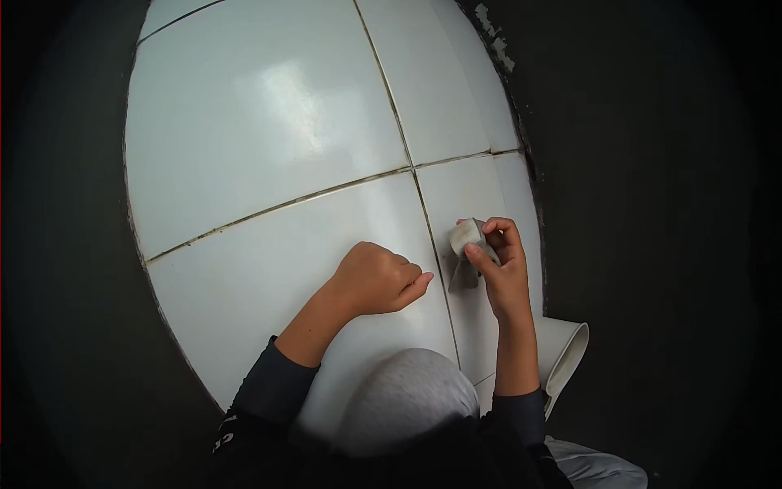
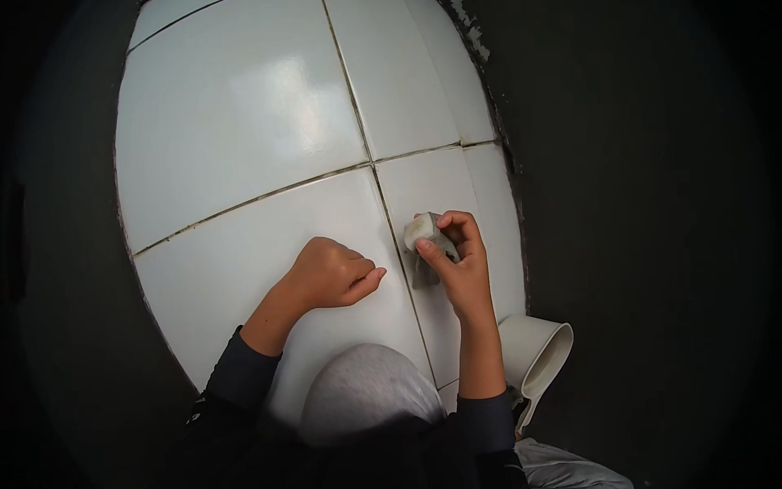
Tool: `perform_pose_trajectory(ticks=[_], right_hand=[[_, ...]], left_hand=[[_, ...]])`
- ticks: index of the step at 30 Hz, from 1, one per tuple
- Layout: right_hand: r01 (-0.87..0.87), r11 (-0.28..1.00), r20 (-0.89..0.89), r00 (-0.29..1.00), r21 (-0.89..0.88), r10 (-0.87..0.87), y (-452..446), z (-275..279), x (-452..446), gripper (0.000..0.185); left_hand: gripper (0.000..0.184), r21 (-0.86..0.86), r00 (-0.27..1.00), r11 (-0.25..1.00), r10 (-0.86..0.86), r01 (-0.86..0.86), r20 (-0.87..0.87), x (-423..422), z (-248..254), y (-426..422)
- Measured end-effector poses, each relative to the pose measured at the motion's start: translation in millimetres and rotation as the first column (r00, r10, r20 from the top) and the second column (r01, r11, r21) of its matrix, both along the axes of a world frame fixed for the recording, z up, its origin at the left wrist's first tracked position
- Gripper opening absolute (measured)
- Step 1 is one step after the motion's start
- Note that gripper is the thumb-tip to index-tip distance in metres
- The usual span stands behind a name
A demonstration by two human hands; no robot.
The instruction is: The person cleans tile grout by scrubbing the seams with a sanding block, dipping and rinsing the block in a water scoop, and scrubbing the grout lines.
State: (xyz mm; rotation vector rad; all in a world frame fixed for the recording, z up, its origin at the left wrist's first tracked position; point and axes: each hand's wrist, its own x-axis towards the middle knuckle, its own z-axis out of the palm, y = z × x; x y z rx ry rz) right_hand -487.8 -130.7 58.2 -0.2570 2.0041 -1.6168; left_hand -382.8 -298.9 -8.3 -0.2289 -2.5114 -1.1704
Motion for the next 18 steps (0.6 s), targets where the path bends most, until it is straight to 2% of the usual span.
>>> perform_pose_trajectory(ticks=[1, 4, 5, 7, 9, 11, 13, 15, 16, 18], right_hand=[[0.000, 1.000, 0.002, 1.000, 0.001, 0.000, -4, -1, -4, 0.030], [-0.154, 0.969, -0.197, 0.961, 0.193, 0.192, -14, -6, -16, 0.034], [-0.156, 0.969, -0.195, 0.962, 0.193, 0.194, -18, -8, -19, 0.034], [-0.179, 0.923, -0.287, 0.915, 0.339, 0.283, -28, -11, -23, 0.042], [-0.199, 0.921, -0.337, 0.887, 0.335, 0.315, -38, -9, -25, 0.046], [-0.230, 0.837, -0.454, 0.753, 0.496, 0.476, -41, -11, -26, 0.044], [-0.225, 0.843, -0.513, 0.708, 0.488, 0.485, -41, -12, -26, 0.045], [-0.259, 0.789, -0.617, 0.507, 0.557, 0.602, -34, -13, -25, 0.048], [-0.258, 0.789, -0.617, 0.508, 0.557, 0.602, -32, -13, -23, 0.048], [-0.222, 0.766, -0.645, 0.429, 0.603, 0.632, -29, -13, -19, 0.048]], left_hand=[[0.042, -0.006, 1.000, 1.000, -0.010, 0.010, 0.025, 0, 1, 0], [0.040, 0.011, 1.000, 1.000, 0.000, 0.000, -0.005, 0, -2, 1], [0.040, 0.012, 1.000, 1.000, 0.002, -0.002, -0.002, 0, -2, 1], [0.040, 0.020, 1.000, 1.000, 0.006, -0.006, 0.002, 0, -1, 1], [0.041, 0.017, 1.000, 1.000, 0.006, -0.006, 0.001, 0, -1, 1], [0.041, 0.016, 1.000, 1.000, 0.004, -0.004, 0.001, 0, -1, 0], [0.041, 0.012, 1.000, 1.000, 0.000, 0.000, 0.000, 0, -1, 0], [0.041, 0.014, 1.000, 1.000, 0.006, -0.006, -0.006, 0, -2, 1], [0.041, 0.015, 1.000, 1.000, 0.011, -0.011, -0.014, 0, -3, 1], [0.041, 0.012, 1.000, 1.000, 0.011, -0.011, -0.015, 0, -2, 1]])
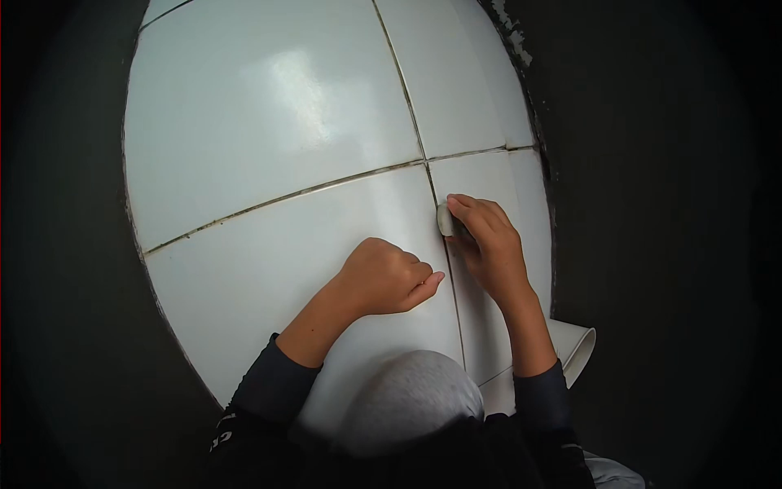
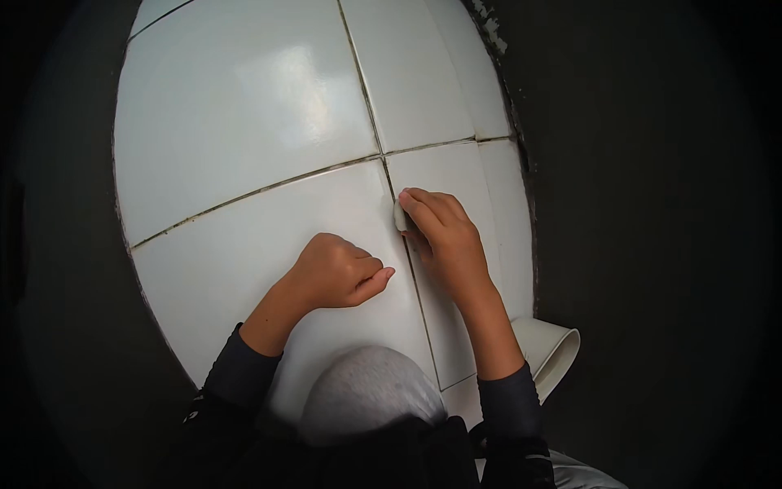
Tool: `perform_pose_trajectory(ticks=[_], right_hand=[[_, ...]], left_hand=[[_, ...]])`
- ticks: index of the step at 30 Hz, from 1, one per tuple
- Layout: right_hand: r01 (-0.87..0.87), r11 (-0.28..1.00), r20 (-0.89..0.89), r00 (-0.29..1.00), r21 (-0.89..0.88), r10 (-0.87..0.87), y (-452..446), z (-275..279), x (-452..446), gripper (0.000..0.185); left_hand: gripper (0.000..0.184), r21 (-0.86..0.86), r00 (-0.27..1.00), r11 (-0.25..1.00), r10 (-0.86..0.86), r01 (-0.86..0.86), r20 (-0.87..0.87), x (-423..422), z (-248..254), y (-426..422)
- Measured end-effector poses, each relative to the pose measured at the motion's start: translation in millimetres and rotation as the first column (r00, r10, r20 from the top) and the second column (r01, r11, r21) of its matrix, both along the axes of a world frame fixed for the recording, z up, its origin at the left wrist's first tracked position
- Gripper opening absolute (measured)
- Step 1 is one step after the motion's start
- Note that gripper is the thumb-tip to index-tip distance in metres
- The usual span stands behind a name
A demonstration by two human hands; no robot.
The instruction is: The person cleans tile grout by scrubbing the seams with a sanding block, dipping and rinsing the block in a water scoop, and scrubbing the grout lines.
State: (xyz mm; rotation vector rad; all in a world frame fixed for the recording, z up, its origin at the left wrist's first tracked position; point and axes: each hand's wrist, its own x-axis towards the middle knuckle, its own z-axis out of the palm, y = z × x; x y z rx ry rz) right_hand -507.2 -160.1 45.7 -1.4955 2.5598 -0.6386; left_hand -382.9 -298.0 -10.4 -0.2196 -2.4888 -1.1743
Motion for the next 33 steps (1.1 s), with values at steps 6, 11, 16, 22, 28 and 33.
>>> perform_pose_trajectory(ticks=[6, 11, 16, 22, 28, 33], right_hand=[[-0.088, 0.995, -0.119, 0.989, -0.038, 0.083, -41, -9, -30, 0.046], [-0.125, 0.992, -0.040, 0.991, 0.027, 0.126, -3, 3, -9, 0.055], [-0.106, 0.992, -0.081, 0.990, 0.071, 0.112, -9, 1, -11, 0.051], [-0.146, 0.989, -0.091, 0.985, 0.035, 0.149, -30, 2, -31, 0.041], [-0.141, 0.984, -0.097, 0.984, 0.112, 0.152, 0, 5, -8, 0.038], [-0.115, 0.993, -0.113, 0.987, 0.028, 0.117, -44, -3, -37, 0.047]], left_hand=[[0.040, -0.007, 1.000, 1.000, -0.009, 0.009, 0.008, 0, -1, 0], [0.041, -0.003, 1.000, 1.000, 0.016, -0.016, -0.019, 0, -1, 0], [0.041, -0.005, 1.000, 1.000, 0.005, -0.005, -0.008, -1, 0, 2], [0.040, -0.005, 1.000, 1.000, 0.008, -0.008, -0.017, -1, -1, 1], [0.040, 0.002, 1.000, 1.000, -0.007, 0.007, 0.006, -1, 2, 0], [0.040, -0.008, 1.000, 1.000, 0.001, -0.002, -0.012, -1, -3, 2]])
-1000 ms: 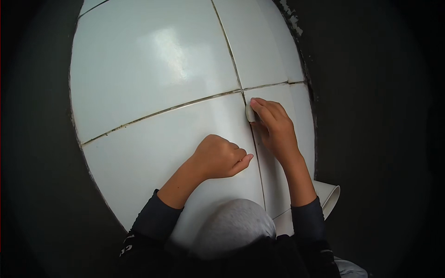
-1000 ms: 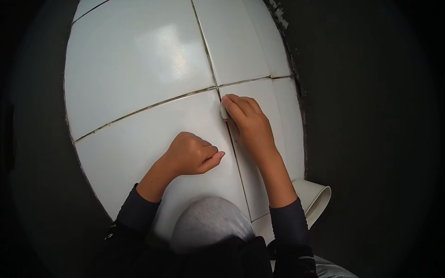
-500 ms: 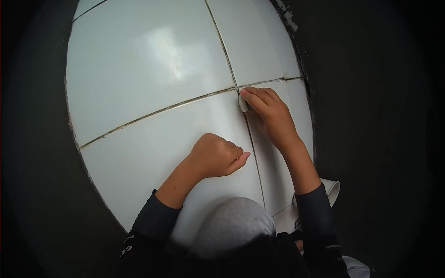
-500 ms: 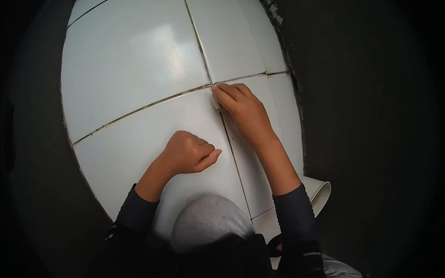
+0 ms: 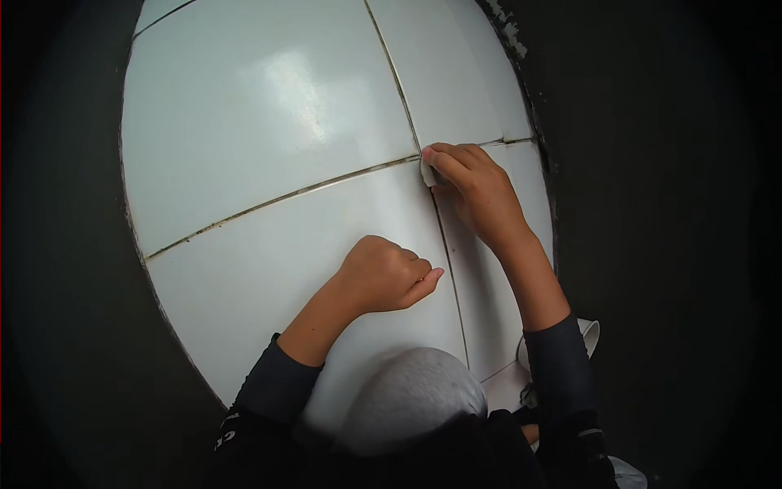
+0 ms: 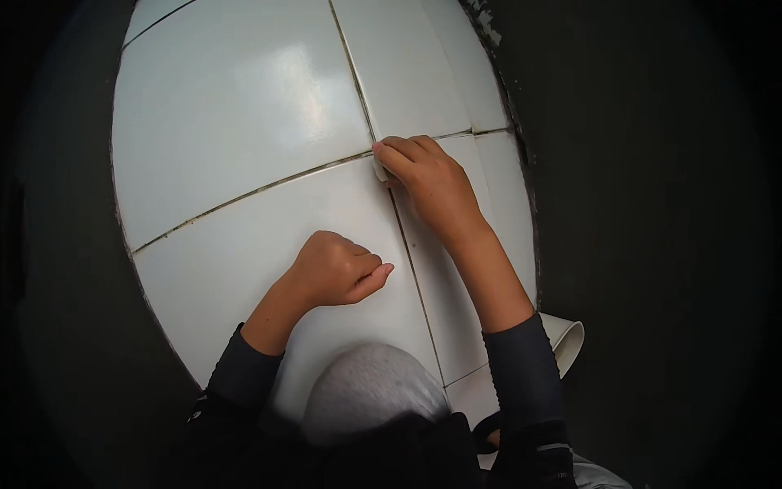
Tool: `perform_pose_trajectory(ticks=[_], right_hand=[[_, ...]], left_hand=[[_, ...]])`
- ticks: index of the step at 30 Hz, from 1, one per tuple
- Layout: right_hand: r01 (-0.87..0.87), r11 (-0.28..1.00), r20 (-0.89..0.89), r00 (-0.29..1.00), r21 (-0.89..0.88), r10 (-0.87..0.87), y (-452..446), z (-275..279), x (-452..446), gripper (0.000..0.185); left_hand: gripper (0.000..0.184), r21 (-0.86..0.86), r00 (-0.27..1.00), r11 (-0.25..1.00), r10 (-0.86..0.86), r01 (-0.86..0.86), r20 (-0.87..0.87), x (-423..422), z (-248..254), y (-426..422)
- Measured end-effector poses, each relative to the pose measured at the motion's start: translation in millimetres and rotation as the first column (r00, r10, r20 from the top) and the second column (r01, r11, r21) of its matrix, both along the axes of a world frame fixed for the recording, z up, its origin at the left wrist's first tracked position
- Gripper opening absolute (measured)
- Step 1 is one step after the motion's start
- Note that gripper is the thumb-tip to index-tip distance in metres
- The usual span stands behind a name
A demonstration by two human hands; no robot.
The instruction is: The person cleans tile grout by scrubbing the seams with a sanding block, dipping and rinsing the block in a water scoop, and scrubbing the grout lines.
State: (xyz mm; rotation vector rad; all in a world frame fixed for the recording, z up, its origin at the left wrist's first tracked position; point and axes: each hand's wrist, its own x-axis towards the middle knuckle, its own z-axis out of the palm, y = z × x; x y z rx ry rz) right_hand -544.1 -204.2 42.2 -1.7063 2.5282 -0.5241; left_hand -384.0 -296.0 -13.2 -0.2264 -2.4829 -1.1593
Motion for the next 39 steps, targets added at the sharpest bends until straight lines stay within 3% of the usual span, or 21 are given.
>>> perform_pose_trajectory(ticks=[4, 5, 8, 13, 19, 27, 36, 39], right_hand=[[0.001, 0.998, 0.061, 0.998, 0.062, -0.004, 31, 9, 23, 0.051], [0.002, 0.995, 0.034, 0.999, 0.103, -0.006, 42, 13, 31, 0.037], [-0.011, 0.992, -0.018, 1.000, 0.122, 0.013, 44, 13, 34, 0.036], [-0.004, 1.000, -0.032, 0.999, -0.013, 0.003, 1, -1, 0, 0.038], [-0.005, 0.998, -0.010, 1.000, 0.062, 0.005, 44, 11, 36, 0.038], [-0.001, 1.000, -0.094, 0.996, 0.012, 0.002, -3, 0, 2, 0.028], [0.004, 0.991, -0.067, 0.998, 0.134, 0.005, 24, 12, 25, 0.030], [0.012, 0.999, -0.051, 0.999, 0.050, -0.009, -9, 6, 2, 0.045]], left_hand=[[0.039, 0.007, 1.000, 1.000, 0.006, -0.006, 0.007, 0, 2, -1], [0.039, 0.006, 1.000, 1.000, 0.009, -0.009, 0.008, 1, 2, -2], [0.038, -0.006, 1.000, 1.000, -0.011, 0.011, 0.005, 0, 2, -1], [0.044, -0.026, 0.999, 1.000, -0.001, 0.002, 0.047, 1, 2, 0], [0.039, 0.006, 1.000, 1.000, -0.004, 0.004, 0.018, 1, 3, -2], [0.039, 0.008, 1.000, 1.000, -0.010, 0.010, 0.017, 1, 3, -3], [0.040, 0.016, 1.000, 1.000, -0.005, 0.005, 0.031, 2, 2, -1], [0.041, 0.007, 1.000, 1.000, -0.002, 0.002, 0.025, 0, 2, -3]])
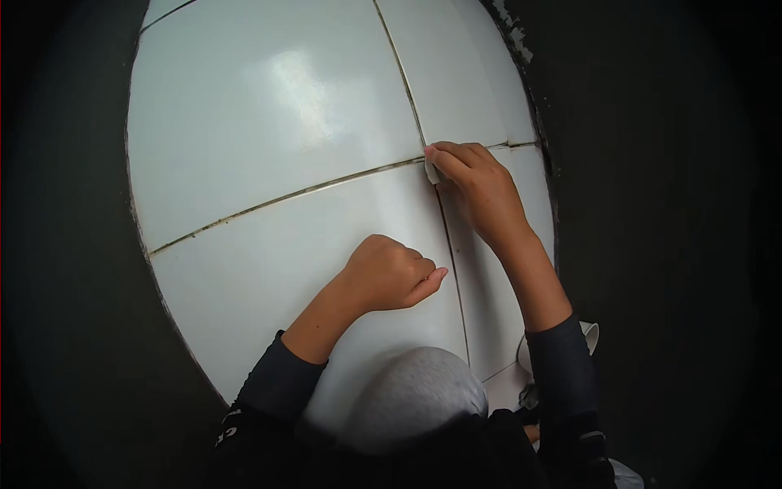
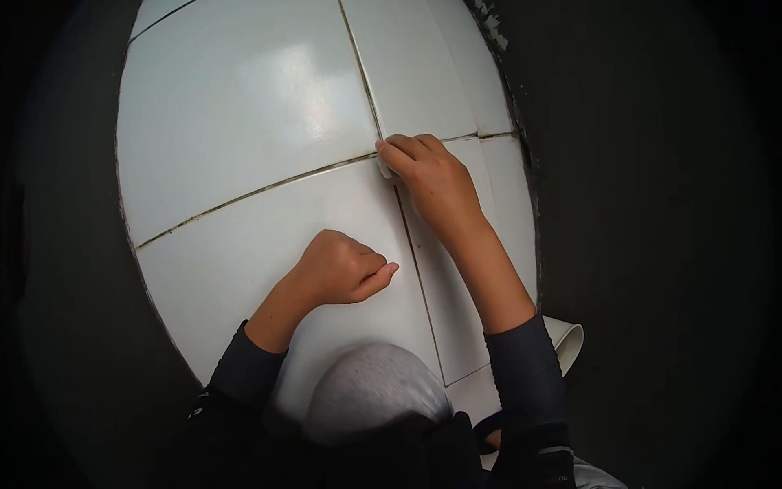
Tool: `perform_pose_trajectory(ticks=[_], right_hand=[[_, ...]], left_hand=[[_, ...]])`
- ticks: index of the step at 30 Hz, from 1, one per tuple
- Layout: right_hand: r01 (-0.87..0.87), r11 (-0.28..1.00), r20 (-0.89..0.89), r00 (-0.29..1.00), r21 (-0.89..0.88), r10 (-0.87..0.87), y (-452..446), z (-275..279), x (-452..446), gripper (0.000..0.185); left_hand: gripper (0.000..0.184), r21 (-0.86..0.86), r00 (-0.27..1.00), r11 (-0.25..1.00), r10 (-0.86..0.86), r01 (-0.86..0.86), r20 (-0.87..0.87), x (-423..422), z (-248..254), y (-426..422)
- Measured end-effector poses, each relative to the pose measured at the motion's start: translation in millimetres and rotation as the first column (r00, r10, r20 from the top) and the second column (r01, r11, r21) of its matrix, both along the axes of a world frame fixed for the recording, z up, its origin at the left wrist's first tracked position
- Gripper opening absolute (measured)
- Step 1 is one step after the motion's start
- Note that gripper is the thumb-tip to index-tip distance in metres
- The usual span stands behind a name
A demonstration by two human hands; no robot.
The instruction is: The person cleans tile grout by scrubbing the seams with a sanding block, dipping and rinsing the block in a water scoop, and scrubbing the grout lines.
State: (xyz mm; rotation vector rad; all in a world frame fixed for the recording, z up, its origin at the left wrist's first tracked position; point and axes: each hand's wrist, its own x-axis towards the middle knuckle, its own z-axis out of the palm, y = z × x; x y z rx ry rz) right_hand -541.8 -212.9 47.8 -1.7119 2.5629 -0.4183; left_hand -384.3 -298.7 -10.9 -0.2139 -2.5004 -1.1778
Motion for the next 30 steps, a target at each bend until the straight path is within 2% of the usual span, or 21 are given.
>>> perform_pose_trajectory(ticks=[1, 3, 9, 10, 11, 13, 14, 16, 20, 24, 27, 30], right_hand=[[0.003, 1.000, 0.003, 1.000, 0.002, -0.003, 3, -1, 2, 0.045], [-0.013, 1.000, 0.006, 1.000, -0.011, 0.013, 14, 0, 6, 0.032], [0.020, 0.999, 0.003, 1.000, 0.048, -0.020, 47, 4, 35, 0.036], [0.044, 0.998, 0.040, 0.998, 0.045, -0.045, 37, 4, 29, 0.047], [0.058, 0.997, 0.036, 0.998, 0.049, -0.060, 27, 2, 21, 0.047], [0.033, 0.998, 0.048, 0.998, -0.055, -0.030, 7, -3, 5, 0.049], [0.038, 0.998, 0.050, 0.998, -0.048, -0.036, 4, -3, 4, 0.050], [0.048, 0.998, 0.067, 0.997, -0.035, -0.046, 17, 0, 14, 0.050], [0.044, 0.999, 0.077, 0.996, 0.031, -0.046, 64, 7, 48, 0.046], [0.057, 0.998, -0.043, 0.997, -0.014, -0.058, 42, -2, 35, 0.038], [0.087, 0.996, -0.047, 0.995, -0.029, -0.088, 2, -5, 9, 0.037], [0.043, 0.997, -0.002, 0.999, -0.065, -0.043, 17, -5, 14, 0.037]], left_hand=[[0.041, 0.010, 1.000, 1.000, 0.001, -0.001, -0.004, 1, 0, 0], [0.041, 0.003, 1.000, 1.000, -0.006, 0.006, 0.009, 2, 1, 0], [0.041, -0.002, 1.000, 1.000, 0.010, -0.010, -0.019, 2, -2, 1], [0.042, 0.003, 1.000, 1.000, 0.013, -0.013, -0.028, 1, -1, 3], [0.042, 0.008, 0.999, 1.000, -0.001, 0.001, -0.032, 1, -1, 4], [0.041, -0.031, 1.000, 0.999, -0.008, 0.007, -0.010, 1, 0, 1], [0.041, -0.033, 1.000, 0.999, -0.012, 0.012, -0.010, 0, 1, 1], [0.042, -0.028, 1.000, 1.000, -0.003, 0.003, 0.026, 1, 2, 0], [0.040, 0.008, 1.000, 1.000, 0.015, -0.015, -0.019, 1, -1, 1], [0.040, -0.003, 1.000, 1.000, -0.008, 0.008, -0.013, 1, -1, 3], [0.040, -0.022, 1.000, 1.000, -0.008, 0.008, -0.012, 0, 0, 2], [0.041, -0.012, 1.000, 1.000, -0.002, 0.002, -0.015, 1, 1, 0]])
